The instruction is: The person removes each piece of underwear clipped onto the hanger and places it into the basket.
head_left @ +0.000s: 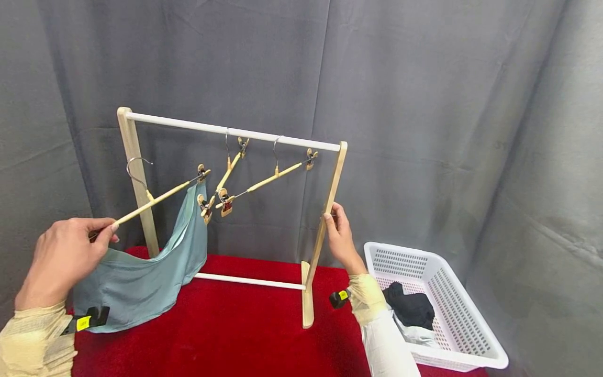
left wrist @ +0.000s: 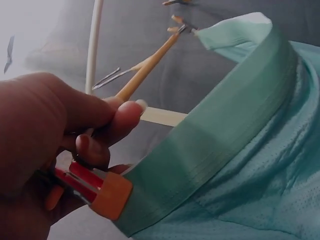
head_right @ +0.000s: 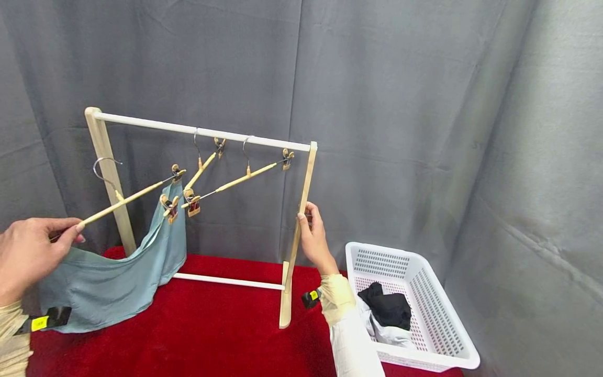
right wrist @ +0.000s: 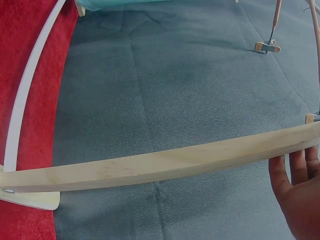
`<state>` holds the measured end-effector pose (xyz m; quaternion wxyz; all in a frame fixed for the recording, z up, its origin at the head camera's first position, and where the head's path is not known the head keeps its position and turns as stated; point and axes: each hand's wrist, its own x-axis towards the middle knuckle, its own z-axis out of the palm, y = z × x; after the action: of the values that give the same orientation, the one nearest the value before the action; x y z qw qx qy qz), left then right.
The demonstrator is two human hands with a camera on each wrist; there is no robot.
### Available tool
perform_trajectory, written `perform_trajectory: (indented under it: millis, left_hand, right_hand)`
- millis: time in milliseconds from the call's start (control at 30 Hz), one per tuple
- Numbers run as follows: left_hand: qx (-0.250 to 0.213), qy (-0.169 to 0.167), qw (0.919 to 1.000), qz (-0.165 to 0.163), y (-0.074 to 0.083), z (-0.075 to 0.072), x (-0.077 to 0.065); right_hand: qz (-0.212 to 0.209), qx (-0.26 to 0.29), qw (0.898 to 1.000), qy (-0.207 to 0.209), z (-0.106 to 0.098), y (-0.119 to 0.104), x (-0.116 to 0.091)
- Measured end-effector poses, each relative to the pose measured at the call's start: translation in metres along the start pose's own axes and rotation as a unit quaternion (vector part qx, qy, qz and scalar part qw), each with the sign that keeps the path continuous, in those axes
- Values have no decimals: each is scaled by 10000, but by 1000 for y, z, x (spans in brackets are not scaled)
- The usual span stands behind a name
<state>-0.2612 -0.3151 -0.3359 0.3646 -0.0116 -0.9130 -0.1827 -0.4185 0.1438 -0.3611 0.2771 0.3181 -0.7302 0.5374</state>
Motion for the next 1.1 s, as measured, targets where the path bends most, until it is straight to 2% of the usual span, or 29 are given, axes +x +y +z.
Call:
perform_trajectory:
  millis: [133,267,467,600,733,867,1100]
  left_hand:
    - [-158,-376,9991,71,-3,11,-10]
    - [-322,-847,9956,238,0,24,-19]
    - [-697,-1291,9876,555,18,48,-28]
    - [-954,-1527,9816,631,32,64,-35]
    - [-1182,-1672,9758,764,46,78,-42]
    - [-1341,-1601,9729,991,61,88,-45]
    - [-1580,-1370,9676,1417,81,92,-42]
  right_hand:
    - [1,-7,10000,-8,0,0,0]
    - [-23,-19,10000,-48,-2,0,0]
    - [84,-2,10000,-50,-5,0,1]
    - [106,-12,9999,-70,-6,0,1]
    - [96,-28,9999,-121,-7,-1,1]
    - [103,-25,9998,-170,-8,-2,2]
    - [227,16,9991,-371,-11,-4,4]
